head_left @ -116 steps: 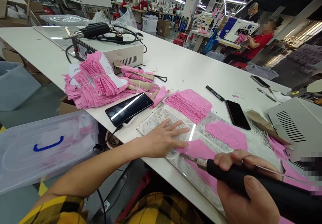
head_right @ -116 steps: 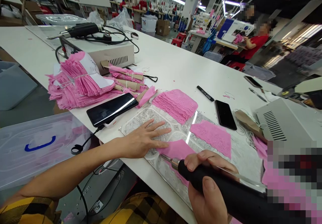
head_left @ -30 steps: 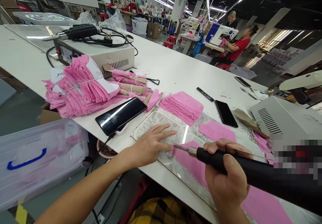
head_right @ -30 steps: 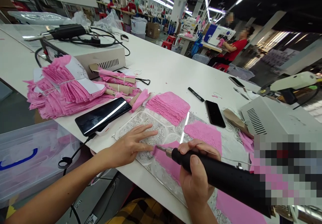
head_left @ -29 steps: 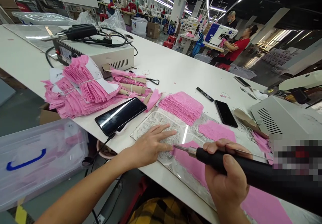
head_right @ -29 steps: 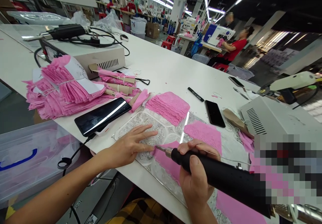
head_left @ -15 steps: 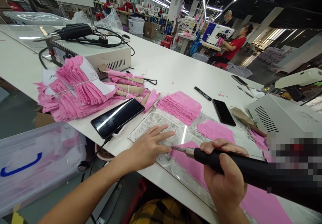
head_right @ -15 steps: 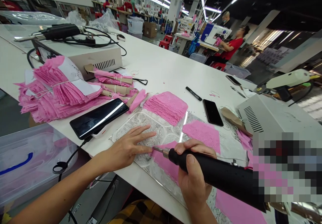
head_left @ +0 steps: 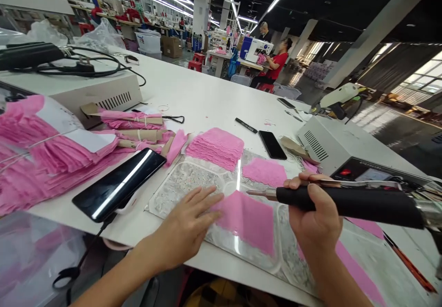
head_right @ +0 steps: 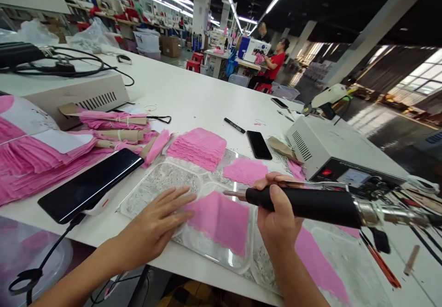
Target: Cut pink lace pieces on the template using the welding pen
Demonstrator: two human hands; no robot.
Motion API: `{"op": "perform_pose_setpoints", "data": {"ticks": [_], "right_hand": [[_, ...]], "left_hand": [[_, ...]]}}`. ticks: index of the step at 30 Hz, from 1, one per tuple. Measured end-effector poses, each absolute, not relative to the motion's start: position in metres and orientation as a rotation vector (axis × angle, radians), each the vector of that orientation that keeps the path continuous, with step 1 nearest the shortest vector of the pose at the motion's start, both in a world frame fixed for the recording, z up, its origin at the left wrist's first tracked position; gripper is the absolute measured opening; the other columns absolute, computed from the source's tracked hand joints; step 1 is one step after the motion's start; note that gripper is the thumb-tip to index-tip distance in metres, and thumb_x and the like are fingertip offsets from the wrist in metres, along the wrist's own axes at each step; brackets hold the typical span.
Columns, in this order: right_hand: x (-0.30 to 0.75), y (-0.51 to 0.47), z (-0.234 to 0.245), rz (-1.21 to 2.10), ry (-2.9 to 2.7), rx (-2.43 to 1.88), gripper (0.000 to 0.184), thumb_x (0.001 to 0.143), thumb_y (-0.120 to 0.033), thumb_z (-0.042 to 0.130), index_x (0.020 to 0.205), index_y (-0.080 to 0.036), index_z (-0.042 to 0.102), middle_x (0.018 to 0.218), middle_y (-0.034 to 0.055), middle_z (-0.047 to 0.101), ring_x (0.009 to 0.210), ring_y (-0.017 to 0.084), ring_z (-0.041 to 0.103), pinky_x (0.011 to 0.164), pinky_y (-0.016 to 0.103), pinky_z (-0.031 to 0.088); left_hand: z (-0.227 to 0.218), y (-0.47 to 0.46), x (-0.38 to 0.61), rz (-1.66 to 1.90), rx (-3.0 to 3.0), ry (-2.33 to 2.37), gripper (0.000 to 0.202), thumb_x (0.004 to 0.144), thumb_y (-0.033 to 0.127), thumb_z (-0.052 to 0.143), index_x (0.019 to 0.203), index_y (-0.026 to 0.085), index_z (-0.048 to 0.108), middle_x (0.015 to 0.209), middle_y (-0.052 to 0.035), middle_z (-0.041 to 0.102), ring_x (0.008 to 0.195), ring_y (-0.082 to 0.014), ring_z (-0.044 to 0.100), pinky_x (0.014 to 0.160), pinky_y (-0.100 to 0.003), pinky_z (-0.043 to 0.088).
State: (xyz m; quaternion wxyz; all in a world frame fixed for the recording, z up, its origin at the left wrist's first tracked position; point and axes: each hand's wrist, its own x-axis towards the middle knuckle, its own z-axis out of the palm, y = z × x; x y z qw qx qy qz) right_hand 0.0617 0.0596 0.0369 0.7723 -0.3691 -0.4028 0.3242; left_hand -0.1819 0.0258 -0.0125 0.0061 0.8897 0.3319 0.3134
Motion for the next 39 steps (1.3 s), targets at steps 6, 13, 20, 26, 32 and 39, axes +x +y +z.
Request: {"op": "perform_pose_setpoints", "data": {"ticks": [6,13,20,26,32,39], "right_hand": [[0.064,0.062,0.028,0.747,-0.872,-0.791,0.014,0.071,-0.023,0.067,0.084,-0.022,0.060,0.086,-0.0025,0.057,0.063,0.010,0.058,0.066,0.031,0.051],[0.097,0.052,0.039,0.631,-0.883,-0.772,0.011,0.067,-0.021,0.062,0.078,-0.019,0.061,0.080,-0.0013,0.059,0.057,0.010,0.057,0.058,0.030,0.048],[0.124,0.043,0.037,0.570,-0.807,-0.820,0.010,0.062,-0.019,0.057,0.072,-0.018,0.059,0.074,-0.0014,0.057,0.052,0.010,0.054,0.052,0.029,0.046],[0.121,0.044,0.032,0.582,-0.870,-0.802,0.009,0.066,-0.019,0.057,0.075,-0.018,0.059,0.076,-0.0003,0.058,0.052,0.011,0.056,0.053,0.031,0.047],[0.121,0.045,0.030,0.589,-0.917,-0.807,0.009,0.069,-0.020,0.058,0.078,-0.019,0.060,0.079,0.0003,0.059,0.054,0.012,0.057,0.054,0.033,0.048],[0.119,0.045,0.030,0.608,-0.928,-0.830,0.006,0.070,-0.021,0.061,0.076,-0.019,0.060,0.076,-0.0007,0.058,0.054,0.012,0.057,0.055,0.032,0.049]], "left_hand": [[-0.021,0.025,-0.135,0.941,2.878,0.978,0.034,0.088,0.006,0.046,0.117,0.014,0.063,0.132,-0.0111,0.061,0.128,-0.0267,0.052,0.106,-0.047,0.045],[-0.032,0.023,-0.097,0.971,2.878,0.857,0.028,0.091,0.011,0.047,0.114,0.014,0.063,0.128,-0.0111,0.063,0.121,-0.0279,0.058,0.103,-0.048,0.046],[-0.026,0.023,-0.095,0.875,2.899,0.783,0.025,0.098,0.020,0.045,0.114,0.015,0.063,0.127,-0.0098,0.064,0.121,-0.0276,0.059,0.104,-0.049,0.046],[-0.021,0.024,-0.095,0.870,2.904,0.776,0.026,0.099,0.021,0.044,0.116,0.016,0.063,0.127,-0.0079,0.064,0.119,-0.0273,0.060,0.103,-0.049,0.048],[-0.019,0.024,-0.095,0.839,2.896,0.768,0.026,0.098,0.021,0.045,0.117,0.017,0.063,0.127,-0.0089,0.065,0.120,-0.0257,0.060,0.106,-0.049,0.046],[-0.020,0.024,-0.096,0.822,2.892,0.777,0.025,0.098,0.023,0.047,0.116,0.017,0.063,0.127,-0.0096,0.064,0.121,-0.0251,0.058,0.108,-0.048,0.044]]}}
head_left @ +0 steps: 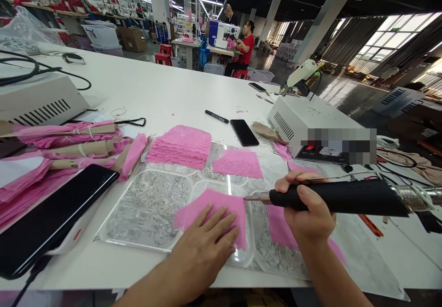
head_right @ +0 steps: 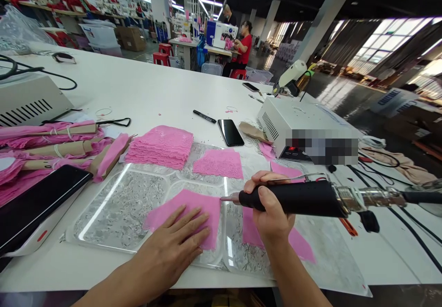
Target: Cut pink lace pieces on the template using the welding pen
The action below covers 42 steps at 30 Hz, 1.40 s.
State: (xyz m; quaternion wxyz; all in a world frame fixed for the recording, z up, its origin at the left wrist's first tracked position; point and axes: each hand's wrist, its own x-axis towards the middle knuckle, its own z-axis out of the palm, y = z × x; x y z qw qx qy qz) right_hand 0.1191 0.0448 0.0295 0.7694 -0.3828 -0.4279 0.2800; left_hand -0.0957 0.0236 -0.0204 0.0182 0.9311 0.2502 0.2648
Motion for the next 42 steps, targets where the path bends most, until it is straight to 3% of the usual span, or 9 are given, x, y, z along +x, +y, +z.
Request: {"op": "perform_pose_setpoints", "data": {"ticks": [10,18,25,36,42], "right_hand": [[0.117,0.045,0.033,0.601,-0.915,-0.846,0.006,0.069,-0.019,0.061,0.075,-0.019,0.059,0.075,-0.0011,0.058,0.055,0.012,0.058,0.056,0.031,0.049],[0.083,0.062,0.045,0.690,-0.966,-0.756,0.008,0.071,-0.020,0.061,0.079,-0.020,0.060,0.081,-0.0010,0.056,0.059,0.011,0.057,0.058,0.032,0.051],[0.057,0.075,0.037,0.806,-1.039,-0.738,0.007,0.075,-0.020,0.062,0.080,-0.021,0.058,0.085,-0.0017,0.057,0.063,0.011,0.059,0.063,0.032,0.052],[0.050,0.077,0.029,0.816,-1.060,-0.758,0.008,0.075,-0.021,0.063,0.080,-0.021,0.057,0.085,-0.0017,0.055,0.064,0.011,0.059,0.064,0.032,0.052],[0.052,0.079,0.029,0.842,-1.060,-0.773,0.008,0.074,-0.019,0.064,0.076,-0.021,0.057,0.081,-0.0018,0.057,0.063,0.012,0.060,0.063,0.033,0.052]], "left_hand": [[-0.022,0.021,-0.097,0.856,2.875,0.782,0.025,0.098,0.023,0.045,0.115,0.016,0.063,0.126,-0.0087,0.065,0.118,-0.0257,0.060,0.104,-0.048,0.047],[-0.024,0.009,-0.110,1.154,2.842,1.004,0.024,0.094,0.017,0.049,0.111,0.014,0.065,0.118,-0.0092,0.069,0.114,-0.0252,0.063,0.103,-0.045,0.048],[-0.029,0.001,-0.143,1.218,2.797,1.343,0.022,0.093,0.014,0.052,0.110,0.013,0.066,0.121,-0.0085,0.068,0.118,-0.0277,0.061,0.103,-0.045,0.047],[-0.029,-0.003,-0.156,1.227,2.718,1.393,0.023,0.096,0.015,0.049,0.110,0.014,0.067,0.122,-0.0072,0.068,0.122,-0.0254,0.058,0.106,-0.041,0.043],[-0.032,-0.005,-0.155,1.244,2.723,1.396,0.023,0.095,0.011,0.049,0.109,0.012,0.067,0.119,-0.0088,0.069,0.120,-0.0272,0.059,0.105,-0.044,0.043]]}}
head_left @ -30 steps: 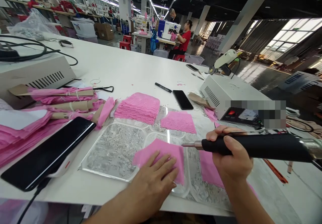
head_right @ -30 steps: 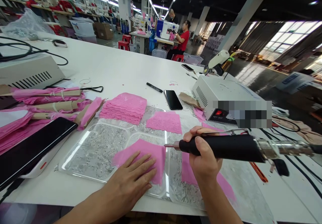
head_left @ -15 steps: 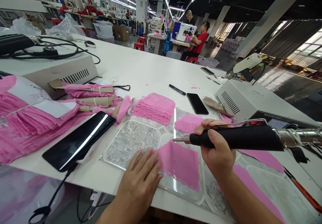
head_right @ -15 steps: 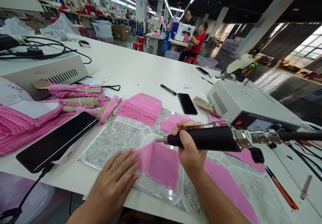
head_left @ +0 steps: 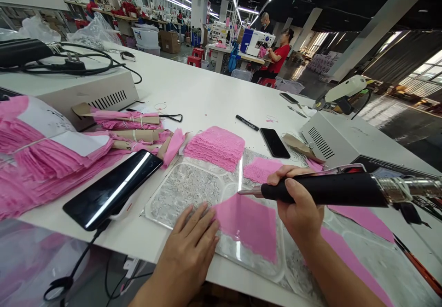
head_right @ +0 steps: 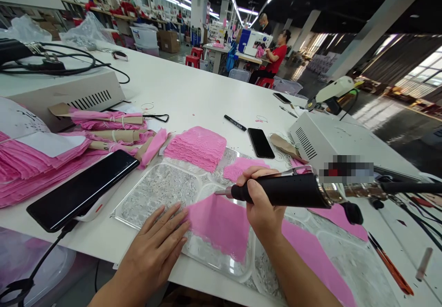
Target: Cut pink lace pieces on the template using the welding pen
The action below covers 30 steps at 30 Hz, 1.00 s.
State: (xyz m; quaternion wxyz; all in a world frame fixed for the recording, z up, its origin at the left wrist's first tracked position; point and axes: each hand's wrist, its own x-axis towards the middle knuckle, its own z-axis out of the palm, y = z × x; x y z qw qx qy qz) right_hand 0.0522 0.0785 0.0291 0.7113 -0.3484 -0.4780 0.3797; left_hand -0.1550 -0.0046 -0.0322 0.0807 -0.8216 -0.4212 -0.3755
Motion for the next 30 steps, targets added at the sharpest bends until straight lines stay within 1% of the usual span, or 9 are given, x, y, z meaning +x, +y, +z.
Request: {"op": "perform_pose_setpoints", "data": {"ticks": [6,15,23,30], "right_hand": [[0.048,0.072,0.032,0.876,-1.026,-0.753,0.006,0.074,-0.020,0.062,0.079,-0.022,0.060,0.084,-0.0012,0.055,0.062,0.011,0.057,0.061,0.033,0.052],[0.041,0.069,0.029,0.941,-1.027,-0.728,0.007,0.074,-0.021,0.064,0.080,-0.022,0.061,0.086,-0.0012,0.055,0.062,0.010,0.057,0.060,0.031,0.052],[0.042,0.068,0.030,0.953,-1.051,-0.769,0.007,0.074,-0.021,0.065,0.077,-0.022,0.059,0.082,-0.0018,0.056,0.064,0.011,0.057,0.062,0.033,0.053],[0.037,0.062,0.031,1.008,-1.018,-0.712,0.008,0.073,-0.019,0.064,0.079,-0.022,0.060,0.082,-0.0017,0.054,0.061,0.010,0.056,0.061,0.031,0.052]], "left_hand": [[-0.031,-0.008,-0.157,-1.180,-2.466,-1.278,0.024,0.095,0.010,0.050,0.113,0.011,0.065,0.122,-0.0099,0.067,0.125,-0.0280,0.055,0.109,-0.046,0.039],[-0.031,-0.012,-0.163,-1.195,-2.468,-1.291,0.021,0.096,0.012,0.050,0.109,0.011,0.066,0.119,-0.0093,0.069,0.125,-0.0270,0.055,0.111,-0.044,0.035],[-0.031,-0.012,-0.164,-1.189,-2.482,-1.306,0.022,0.095,0.011,0.050,0.109,0.013,0.067,0.118,-0.0074,0.069,0.124,-0.0266,0.056,0.112,-0.045,0.035],[-0.030,-0.015,-0.165,-1.181,-2.509,-1.284,0.023,0.094,0.011,0.051,0.111,0.012,0.066,0.121,-0.0102,0.067,0.128,-0.0277,0.053,0.111,-0.048,0.038]]}}
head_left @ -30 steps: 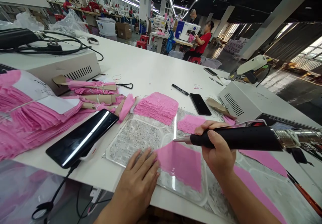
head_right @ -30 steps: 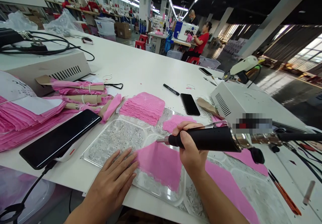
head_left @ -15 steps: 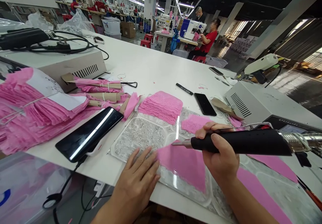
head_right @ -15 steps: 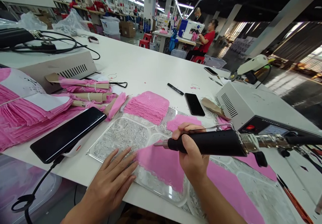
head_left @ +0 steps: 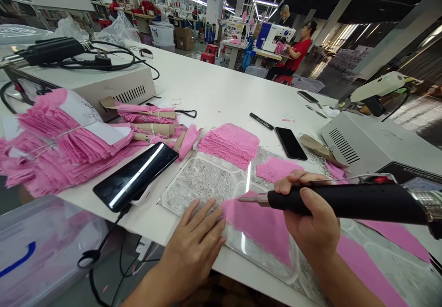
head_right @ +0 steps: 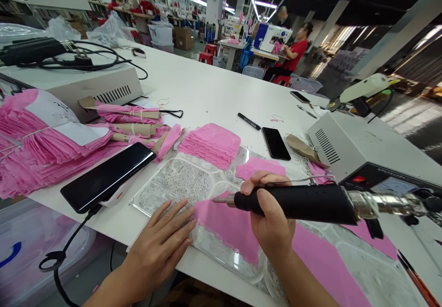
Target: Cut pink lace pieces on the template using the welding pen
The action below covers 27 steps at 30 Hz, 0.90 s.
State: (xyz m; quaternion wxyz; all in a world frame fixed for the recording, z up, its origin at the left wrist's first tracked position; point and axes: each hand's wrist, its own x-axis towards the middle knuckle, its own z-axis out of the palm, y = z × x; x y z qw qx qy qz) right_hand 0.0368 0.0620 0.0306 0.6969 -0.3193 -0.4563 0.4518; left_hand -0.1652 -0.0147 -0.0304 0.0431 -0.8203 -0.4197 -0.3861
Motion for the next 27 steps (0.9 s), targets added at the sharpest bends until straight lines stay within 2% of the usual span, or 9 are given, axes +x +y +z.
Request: {"op": "perform_pose_setpoints", "data": {"ticks": [12,19,27], "right_hand": [[0.033,0.063,0.023,1.048,-1.084,-0.700,0.006,0.077,-0.020,0.063,0.080,-0.023,0.059,0.082,-0.0017,0.056,0.065,0.011,0.058,0.065,0.033,0.052],[0.046,0.071,0.038,0.920,-0.943,-0.710,0.008,0.070,-0.022,0.063,0.077,-0.022,0.060,0.081,-0.0020,0.054,0.060,0.009,0.054,0.060,0.030,0.050],[0.075,0.071,0.038,0.793,-0.908,-0.798,0.006,0.069,-0.020,0.064,0.075,-0.021,0.060,0.078,-0.0022,0.055,0.058,0.010,0.055,0.057,0.030,0.049]], "left_hand": [[-0.029,-0.013,-0.166,-1.182,-2.550,-1.261,0.024,0.094,0.011,0.050,0.112,0.013,0.066,0.124,-0.0073,0.066,0.130,-0.0265,0.050,0.114,-0.045,0.034],[-0.030,-0.011,-0.169,-1.171,-2.559,-1.216,0.025,0.093,0.006,0.050,0.112,0.011,0.065,0.121,-0.0111,0.067,0.132,-0.0264,0.048,0.115,-0.046,0.033],[-0.032,-0.008,-0.172,-1.166,-2.578,-1.156,0.026,0.091,0.004,0.052,0.113,0.011,0.064,0.122,-0.0124,0.066,0.133,-0.0279,0.047,0.114,-0.047,0.034]]}}
